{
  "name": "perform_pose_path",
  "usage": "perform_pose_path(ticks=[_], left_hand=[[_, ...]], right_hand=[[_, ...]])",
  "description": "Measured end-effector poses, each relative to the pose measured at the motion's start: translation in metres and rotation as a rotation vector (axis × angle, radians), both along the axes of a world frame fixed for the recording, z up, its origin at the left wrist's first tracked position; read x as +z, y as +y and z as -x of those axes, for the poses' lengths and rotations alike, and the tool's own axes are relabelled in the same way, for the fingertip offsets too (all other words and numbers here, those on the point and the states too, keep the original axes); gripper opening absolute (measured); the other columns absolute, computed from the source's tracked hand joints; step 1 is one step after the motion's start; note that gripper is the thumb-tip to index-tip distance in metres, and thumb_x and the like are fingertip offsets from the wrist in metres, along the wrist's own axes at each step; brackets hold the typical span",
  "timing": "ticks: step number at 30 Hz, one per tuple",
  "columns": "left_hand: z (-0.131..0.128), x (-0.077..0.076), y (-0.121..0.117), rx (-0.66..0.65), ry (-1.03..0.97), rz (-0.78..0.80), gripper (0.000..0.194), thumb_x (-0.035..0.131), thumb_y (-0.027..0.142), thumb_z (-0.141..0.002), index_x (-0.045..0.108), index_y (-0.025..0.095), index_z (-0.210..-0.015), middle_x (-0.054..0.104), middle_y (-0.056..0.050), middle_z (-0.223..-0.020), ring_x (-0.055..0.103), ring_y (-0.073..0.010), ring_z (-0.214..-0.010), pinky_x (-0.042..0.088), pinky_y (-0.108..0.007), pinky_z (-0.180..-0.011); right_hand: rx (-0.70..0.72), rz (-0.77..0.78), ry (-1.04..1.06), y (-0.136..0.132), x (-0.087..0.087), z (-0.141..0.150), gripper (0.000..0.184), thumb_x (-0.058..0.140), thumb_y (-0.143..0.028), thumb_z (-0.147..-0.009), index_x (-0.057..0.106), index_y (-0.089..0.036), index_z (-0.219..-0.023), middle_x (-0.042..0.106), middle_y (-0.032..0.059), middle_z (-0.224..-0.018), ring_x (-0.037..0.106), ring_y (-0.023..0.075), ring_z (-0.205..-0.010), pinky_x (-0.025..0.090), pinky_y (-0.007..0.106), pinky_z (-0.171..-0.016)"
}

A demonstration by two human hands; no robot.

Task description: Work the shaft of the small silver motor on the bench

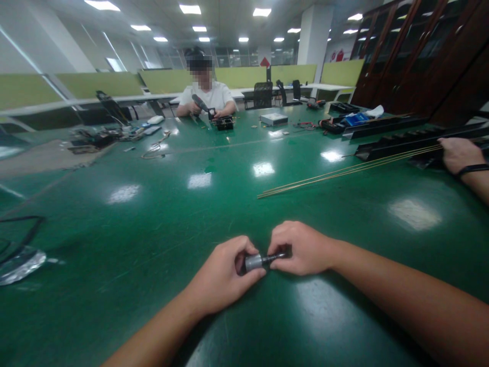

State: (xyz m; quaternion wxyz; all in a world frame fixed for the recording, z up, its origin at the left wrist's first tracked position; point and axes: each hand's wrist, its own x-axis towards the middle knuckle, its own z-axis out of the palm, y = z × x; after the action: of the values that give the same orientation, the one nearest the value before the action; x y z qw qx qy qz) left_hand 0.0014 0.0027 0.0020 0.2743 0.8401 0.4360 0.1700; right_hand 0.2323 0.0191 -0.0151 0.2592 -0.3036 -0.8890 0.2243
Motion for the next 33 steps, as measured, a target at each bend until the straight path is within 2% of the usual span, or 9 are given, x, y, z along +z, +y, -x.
perform_pose_path(ticks=[9,25,33], left_hand=[[0.002,-0.002,0.001,0.002,-0.005,0.029,0.018,0.070,0.030,-0.080,0.060,0.018,-0.089,0.057,0.001,-0.073,0.052,-0.0150,-0.063,0.035,-0.025,-0.058],[0.003,-0.001,0.001,-0.011,-0.001,0.033,0.018,0.069,0.031,-0.081,0.059,0.018,-0.088,0.057,0.001,-0.073,0.050,-0.0142,-0.063,0.034,-0.024,-0.057],[0.002,0.001,0.000,-0.013,0.008,0.028,0.019,0.069,0.032,-0.082,0.058,0.018,-0.088,0.056,0.002,-0.073,0.051,-0.0143,-0.063,0.035,-0.024,-0.058]], right_hand=[[-0.026,0.052,-0.045,0.001,0.007,-0.007,0.006,0.072,-0.020,-0.073,0.071,-0.017,-0.078,0.067,0.0008,-0.073,0.060,0.0135,-0.070,0.044,0.026,-0.069],[-0.038,0.152,-0.098,0.006,0.013,-0.019,0.007,0.073,-0.021,-0.071,0.073,-0.016,-0.077,0.065,0.0001,-0.071,0.057,0.0115,-0.063,0.043,0.023,-0.060],[-0.056,0.283,-0.128,0.013,0.016,-0.034,0.009,0.073,-0.021,-0.071,0.073,-0.014,-0.076,0.065,0.0000,-0.069,0.056,0.0105,-0.060,0.042,0.021,-0.056]])
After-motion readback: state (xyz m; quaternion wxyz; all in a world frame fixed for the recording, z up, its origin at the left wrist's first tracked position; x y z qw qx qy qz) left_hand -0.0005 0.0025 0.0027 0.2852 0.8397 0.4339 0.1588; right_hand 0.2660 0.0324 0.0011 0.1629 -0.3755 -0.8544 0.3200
